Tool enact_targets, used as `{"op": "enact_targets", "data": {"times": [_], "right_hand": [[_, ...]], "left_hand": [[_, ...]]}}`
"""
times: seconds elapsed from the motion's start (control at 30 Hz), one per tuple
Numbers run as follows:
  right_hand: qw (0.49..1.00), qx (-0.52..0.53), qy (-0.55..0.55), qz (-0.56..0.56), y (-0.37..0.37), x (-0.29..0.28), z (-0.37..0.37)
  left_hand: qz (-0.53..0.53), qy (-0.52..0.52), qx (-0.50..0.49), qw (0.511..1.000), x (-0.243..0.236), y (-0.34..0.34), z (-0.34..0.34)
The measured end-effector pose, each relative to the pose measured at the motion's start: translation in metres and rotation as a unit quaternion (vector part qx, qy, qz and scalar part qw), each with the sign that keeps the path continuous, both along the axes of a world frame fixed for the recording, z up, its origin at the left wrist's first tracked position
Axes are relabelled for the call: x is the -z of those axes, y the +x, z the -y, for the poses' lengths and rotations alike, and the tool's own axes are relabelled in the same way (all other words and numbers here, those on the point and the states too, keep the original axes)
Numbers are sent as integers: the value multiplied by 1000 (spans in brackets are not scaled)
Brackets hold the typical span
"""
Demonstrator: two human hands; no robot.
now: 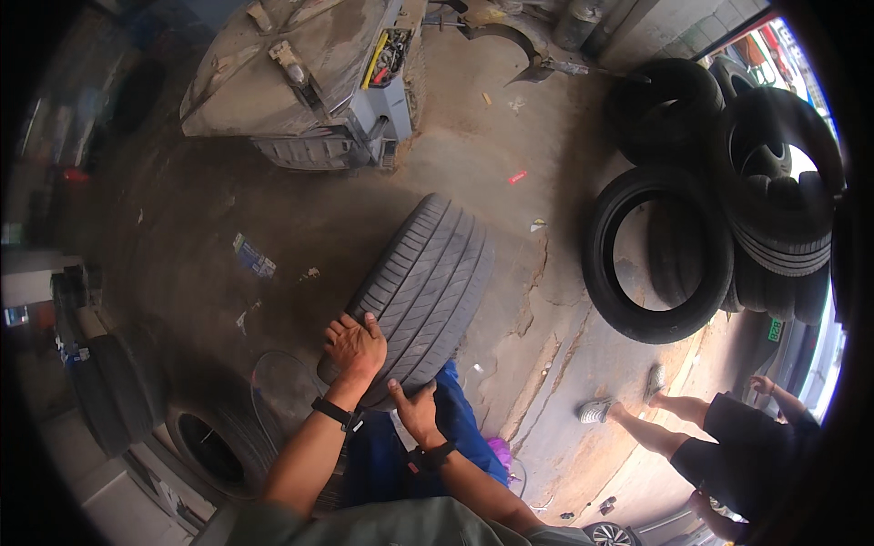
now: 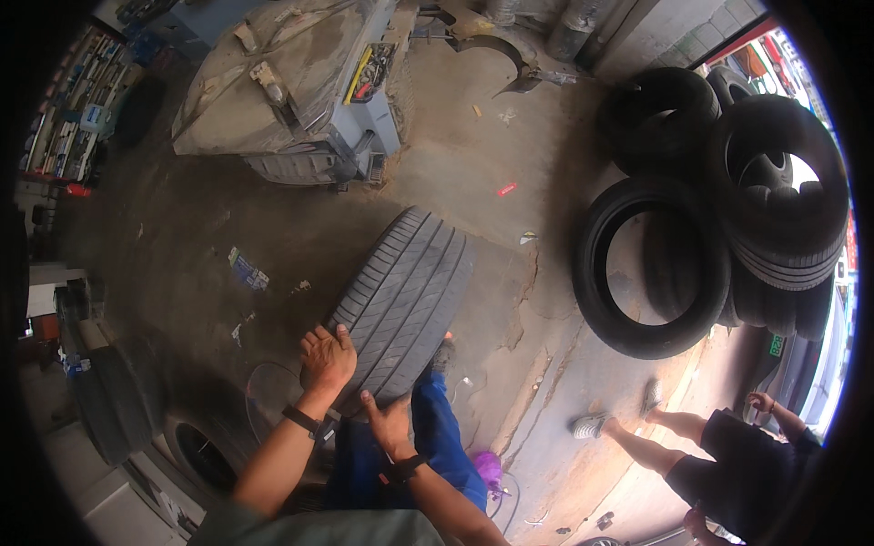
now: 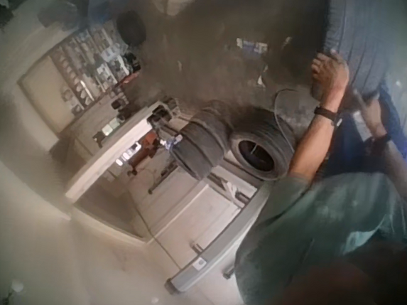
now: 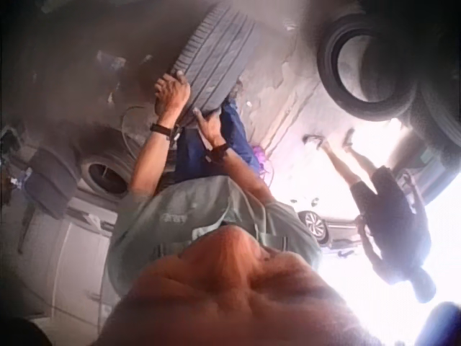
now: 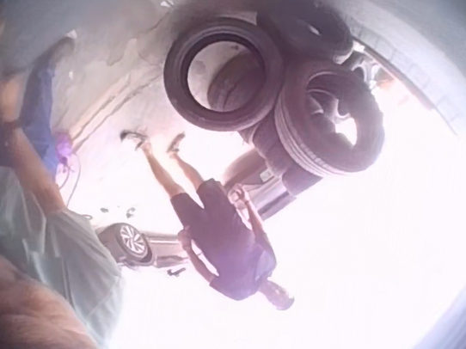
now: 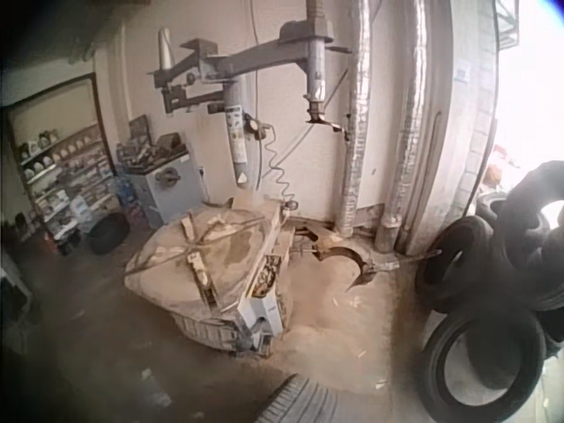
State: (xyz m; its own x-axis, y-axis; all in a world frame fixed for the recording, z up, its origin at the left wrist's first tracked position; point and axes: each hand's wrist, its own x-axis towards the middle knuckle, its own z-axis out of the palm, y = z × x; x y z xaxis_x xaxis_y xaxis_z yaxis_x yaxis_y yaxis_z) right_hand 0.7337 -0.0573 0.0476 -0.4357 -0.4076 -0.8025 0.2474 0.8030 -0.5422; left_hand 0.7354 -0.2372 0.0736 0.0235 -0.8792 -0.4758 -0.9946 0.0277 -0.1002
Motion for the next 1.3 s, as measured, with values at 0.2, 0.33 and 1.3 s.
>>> {"op": "enact_targets", "data": {"times": [0.2,0.33,1.3], "right_hand": [[973,100,-32,-207,-109,17,33],[986,97,-49,-126,-170,10,77],[982,144,-3,-120,-394,9,183]], "left_hand": [[-430,20,42,902,17,34,46],[-405,70,-47,910,51,63,60],[-323,45,55,944,8,-160,96]]}}
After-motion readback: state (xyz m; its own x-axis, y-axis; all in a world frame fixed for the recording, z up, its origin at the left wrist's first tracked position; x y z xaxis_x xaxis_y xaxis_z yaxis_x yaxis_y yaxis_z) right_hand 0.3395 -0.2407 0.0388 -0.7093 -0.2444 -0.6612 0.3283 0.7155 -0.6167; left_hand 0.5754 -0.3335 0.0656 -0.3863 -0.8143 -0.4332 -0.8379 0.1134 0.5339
